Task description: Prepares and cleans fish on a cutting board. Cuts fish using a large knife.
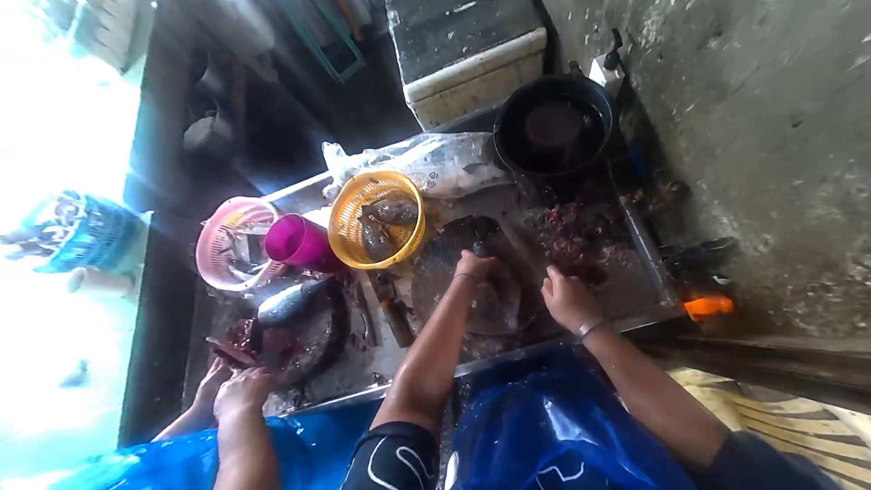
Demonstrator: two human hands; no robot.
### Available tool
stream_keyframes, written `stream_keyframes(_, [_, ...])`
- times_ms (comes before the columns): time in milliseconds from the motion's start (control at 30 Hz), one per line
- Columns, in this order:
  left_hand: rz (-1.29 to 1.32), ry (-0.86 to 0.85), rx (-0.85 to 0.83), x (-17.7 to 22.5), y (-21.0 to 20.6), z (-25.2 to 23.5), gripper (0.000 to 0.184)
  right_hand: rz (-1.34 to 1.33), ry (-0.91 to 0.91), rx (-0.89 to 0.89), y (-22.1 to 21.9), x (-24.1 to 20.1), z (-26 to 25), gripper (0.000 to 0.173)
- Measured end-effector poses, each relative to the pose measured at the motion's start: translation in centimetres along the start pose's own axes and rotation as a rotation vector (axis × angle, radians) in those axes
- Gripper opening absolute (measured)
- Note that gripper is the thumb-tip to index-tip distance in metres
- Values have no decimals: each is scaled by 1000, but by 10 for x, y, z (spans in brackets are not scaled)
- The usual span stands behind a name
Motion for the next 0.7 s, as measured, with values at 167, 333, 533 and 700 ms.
stream_keyframes(167, [-21,-31,-62,-3,-7,-19,68,-119,208,322,-12,-9,4,35])
stream_keyframes(333, [138,-93,-19,-17,-4,-12,67,-19,-74,-130,-72,53,5,51])
stream_keyframes(533, [258,-241,-36,-45,57,15,56,347,237,155,-72,133,105,47])
stream_keyframes(700, [-476,-192,85,0,122,30,58,474,223,-51,-61,105,35,63])
Point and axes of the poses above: each hand's wrist, its own z-axis away from the middle knuckle, its own y-axis out of the back of the hand, x = y × z, the point moved 6 cm from there along -z, towards the middle knuckle, and after that the axes turned 4 degrees about x, right-handed, at the moved point
